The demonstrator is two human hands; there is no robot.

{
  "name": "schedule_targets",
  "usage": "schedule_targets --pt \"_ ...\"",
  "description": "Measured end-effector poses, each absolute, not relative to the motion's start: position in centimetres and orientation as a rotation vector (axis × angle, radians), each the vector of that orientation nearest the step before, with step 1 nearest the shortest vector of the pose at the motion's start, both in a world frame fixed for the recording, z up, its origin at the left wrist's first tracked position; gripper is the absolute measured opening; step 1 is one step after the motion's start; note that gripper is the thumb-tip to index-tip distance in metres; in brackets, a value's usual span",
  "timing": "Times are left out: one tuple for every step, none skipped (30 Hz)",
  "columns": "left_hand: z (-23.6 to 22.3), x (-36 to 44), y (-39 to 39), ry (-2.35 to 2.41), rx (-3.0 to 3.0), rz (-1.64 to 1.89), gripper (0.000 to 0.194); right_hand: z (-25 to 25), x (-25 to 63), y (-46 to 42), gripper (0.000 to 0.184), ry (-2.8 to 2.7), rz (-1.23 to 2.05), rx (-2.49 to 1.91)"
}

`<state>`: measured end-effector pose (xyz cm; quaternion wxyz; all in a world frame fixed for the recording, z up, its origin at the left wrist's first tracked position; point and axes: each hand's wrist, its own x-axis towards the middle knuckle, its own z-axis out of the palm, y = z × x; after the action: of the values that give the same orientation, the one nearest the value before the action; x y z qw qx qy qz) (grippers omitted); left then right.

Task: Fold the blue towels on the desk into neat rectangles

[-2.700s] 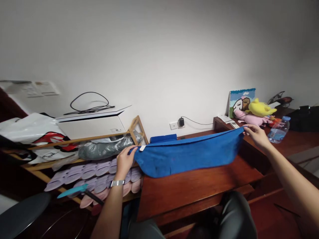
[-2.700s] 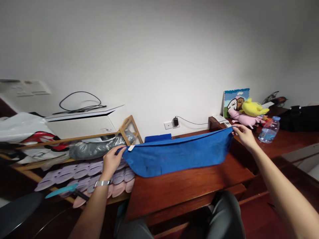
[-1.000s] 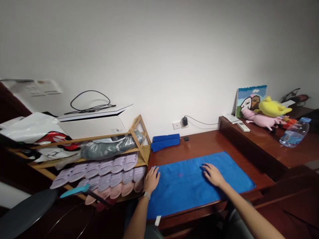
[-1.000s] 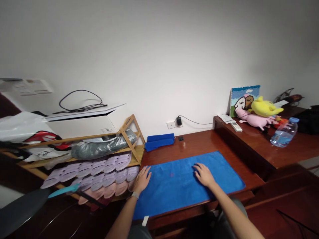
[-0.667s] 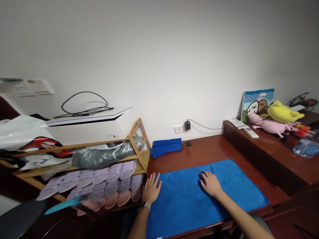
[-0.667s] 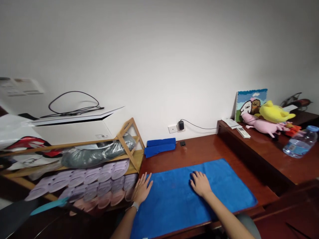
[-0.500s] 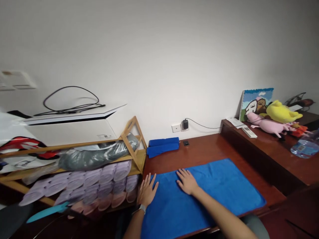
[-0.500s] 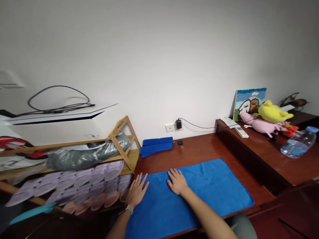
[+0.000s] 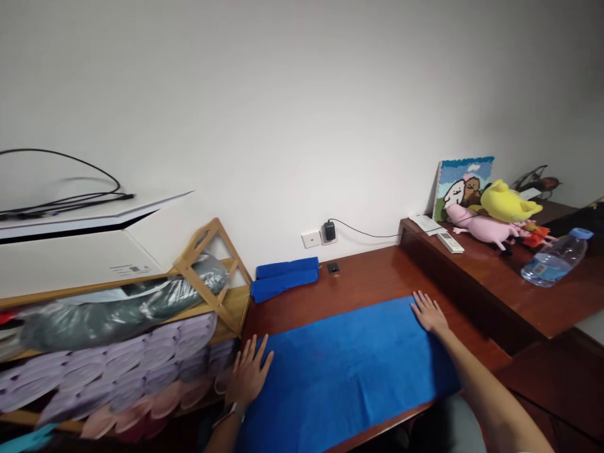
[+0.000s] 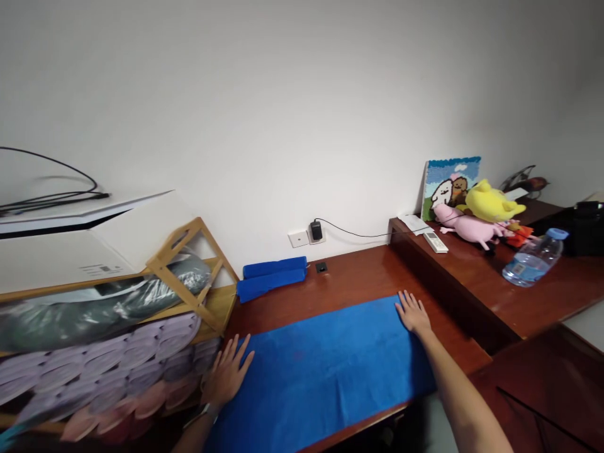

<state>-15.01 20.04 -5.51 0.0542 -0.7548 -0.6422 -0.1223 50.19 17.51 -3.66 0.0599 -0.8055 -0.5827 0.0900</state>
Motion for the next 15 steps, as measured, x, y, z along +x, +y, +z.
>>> schedule_targets --pt "-5.5 -15.1 20.1 -1.948 -2.292 -0.356 0.067 -4.0 51.4 17.3 0.071 -1.747 0.271 -2.446" --pt "-5.5 -15.1 20.2 -1.948 -2.292 -0.336 0.068 -4.4 52.2 17.1 0.072 -1.742 0.262 -2.443" --pt "-5.4 -15.2 20.2 -1.95 -2.292 -0.314 0.068 -4.6 52.5 17.0 0.072 -1.744 0.249 -2.436" --pt "-5.3 -15.2 20.2 -1.95 -2.294 -0.291 0.068 -4.8 52.6 16.9 0.072 -1.747 0.234 -2.429" --pt "-5.1 -15.1 20.2 -1.948 -2.296 -0.271 0.068 -4.9 52.5 16.9 0.072 -1.747 0.222 -2.429" --pt "-5.0 -15.1 20.2 -1.948 -2.297 -0.256 0.068 -4.9 52.3 16.9 0.072 -1.747 0.216 -2.434" --pt "-4.8 -15.0 20.1 -1.949 -2.298 -0.245 0.067 -4.8 52.1 16.9 0.073 -1.749 0.218 -2.442" --pt "-4.7 -14.8 20.1 -1.955 -2.294 -0.239 0.067 -4.7 52.0 17.0 0.073 -1.753 0.227 -2.454" --pt "-4.5 -14.7 20.0 -1.962 -2.288 -0.236 0.067 -4.4 52.0 17.0 0.073 -1.755 0.239 -2.47" --pt "-4.4 -14.6 19.9 -1.97 -2.282 -0.234 0.066 -4.1 52.0 17.1 0.072 -1.755 0.255 -2.492" --pt "-4.3 -14.5 19.8 -1.976 -2.275 -0.231 0.066 -3.7 51.9 17.3 0.072 -1.748 0.27 -2.522" --pt "-4.2 -14.3 19.7 -1.979 -2.273 -0.227 0.066 -3.2 51.6 17.4 0.071 -1.734 0.278 -2.552" --pt "-4.2 -14.2 19.7 -1.981 -2.274 -0.224 0.066 -2.7 51.0 17.6 0.07 -1.717 0.268 -2.571" --pt "-4.1 -14.1 19.6 -1.984 -2.277 -0.223 0.065 -2.2 50.0 17.9 0.069 -1.706 0.239 -2.569" --pt "-4.1 -14.0 19.5 -1.985 -2.281 -0.226 0.065 -1.7 48.5 18.2 0.069 -1.708 0.194 -2.539"
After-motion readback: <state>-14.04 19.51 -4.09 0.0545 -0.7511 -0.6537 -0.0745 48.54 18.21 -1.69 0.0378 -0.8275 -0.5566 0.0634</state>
